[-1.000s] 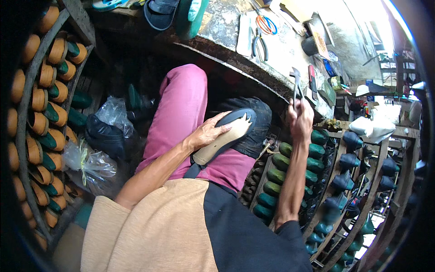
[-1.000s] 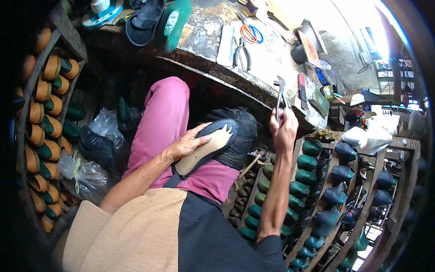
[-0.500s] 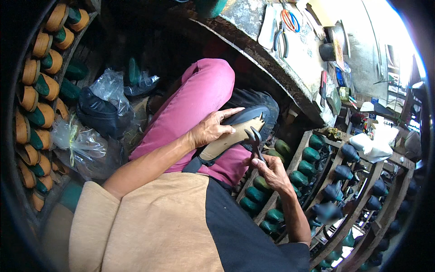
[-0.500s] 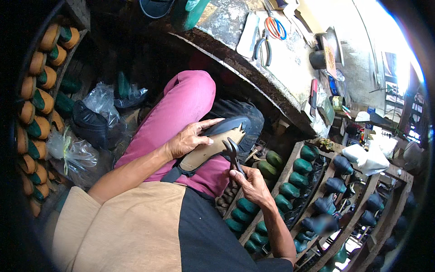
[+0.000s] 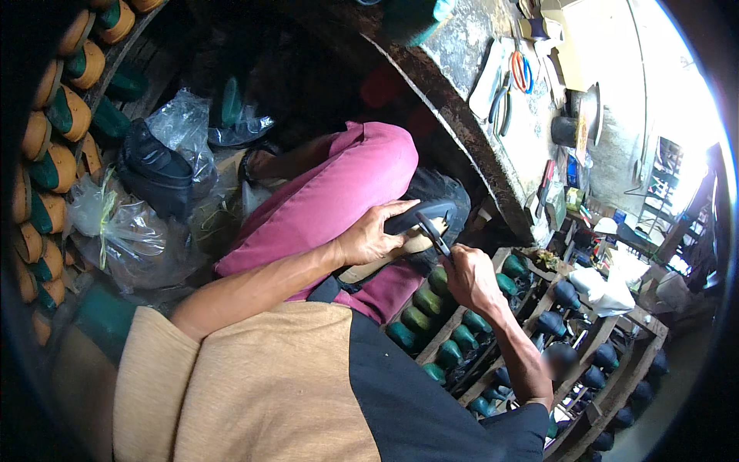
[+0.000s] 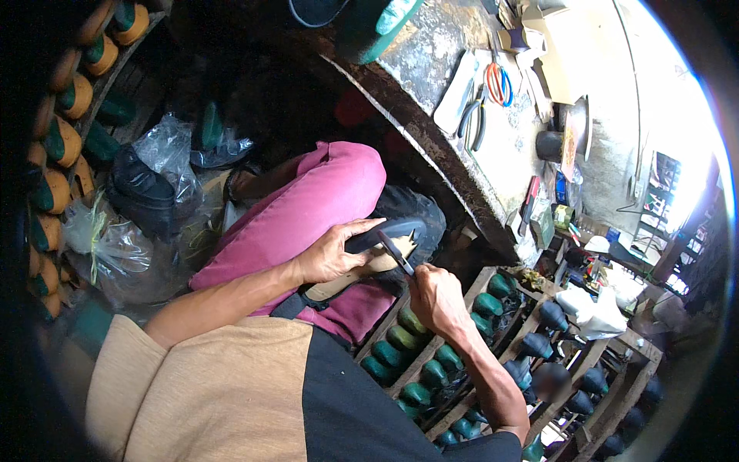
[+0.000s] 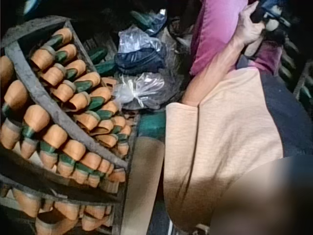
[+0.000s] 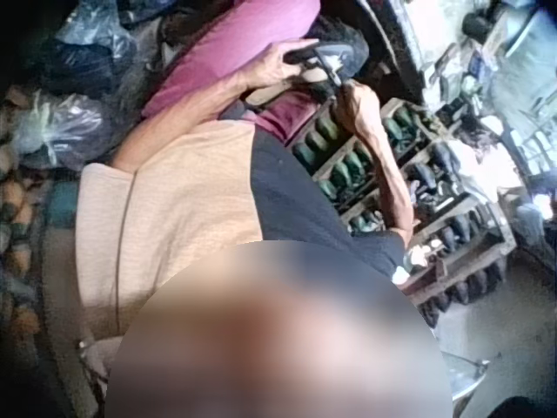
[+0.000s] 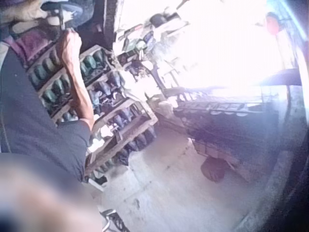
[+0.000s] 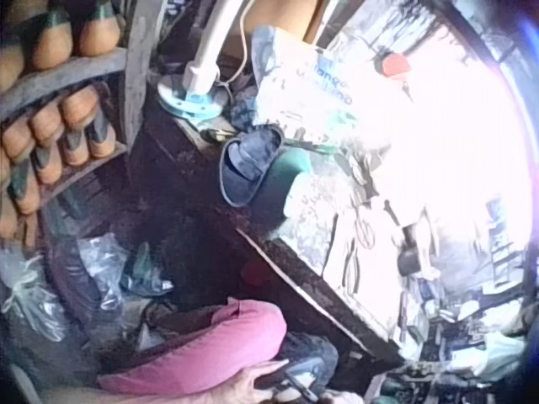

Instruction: The person uses a hammer and a curved metal tool to repeatedly strike and pry the sole of a black slipper. They rotate the slipper to work on different edges and occasionally inspect the sole while seated on the floor.

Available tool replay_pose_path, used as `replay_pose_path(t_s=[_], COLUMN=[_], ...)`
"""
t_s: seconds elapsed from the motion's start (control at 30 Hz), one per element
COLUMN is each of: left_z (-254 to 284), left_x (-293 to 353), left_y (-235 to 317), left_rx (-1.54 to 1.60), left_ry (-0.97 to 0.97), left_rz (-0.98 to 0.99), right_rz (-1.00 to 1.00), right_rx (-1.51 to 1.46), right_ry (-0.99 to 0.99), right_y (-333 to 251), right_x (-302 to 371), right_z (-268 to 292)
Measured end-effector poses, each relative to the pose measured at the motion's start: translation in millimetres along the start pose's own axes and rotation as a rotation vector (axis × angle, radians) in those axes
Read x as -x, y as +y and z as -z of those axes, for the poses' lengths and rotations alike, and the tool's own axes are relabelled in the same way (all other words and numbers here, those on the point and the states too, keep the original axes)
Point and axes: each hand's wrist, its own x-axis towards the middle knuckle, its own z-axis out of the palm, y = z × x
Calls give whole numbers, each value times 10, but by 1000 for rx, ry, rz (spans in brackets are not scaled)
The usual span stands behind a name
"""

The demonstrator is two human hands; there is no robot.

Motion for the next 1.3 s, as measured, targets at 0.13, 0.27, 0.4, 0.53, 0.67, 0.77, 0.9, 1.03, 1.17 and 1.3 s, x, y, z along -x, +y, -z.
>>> replay_pose_path(t_s=[0.13,0.27,0.4,0.53,0.67,0.77,0.9,1.03,1.17,1.3], left_z=[5,-14,-65,-62,-111,-144,-146,-124,-123,-155], left_x=[24,48,34,119,195,179,145,110,86,128], left_y=[-47,-104,-123,-67,-1,24,71,127,188,253], left_rx=[58,22,-6,14,-238,-129,-147,-213,-261,-375], left_ry=[2,11,13,81,136,111,101,87,64,106], left_rz=[48,26,16,-36,-52,-137,-135,-104,-57,-100], right_rz=[-333,-215,-91,-230,-62,-17,113,286,325,338], right_rx=[-809,-86,-106,-277,-213,-263,-277,-234,-256,-278], right_ry=[-286,-194,-118,-267,-114,-59,-6,103,195,298], right_y=[-133,-258,-364,-477,-472,-288,114,482,613,506], right_x=[-95,-56,-57,-55,58,160,132,-49,-64,-53], right_z=[56,137,241,324,271,108,-255,-643,-850,-893])
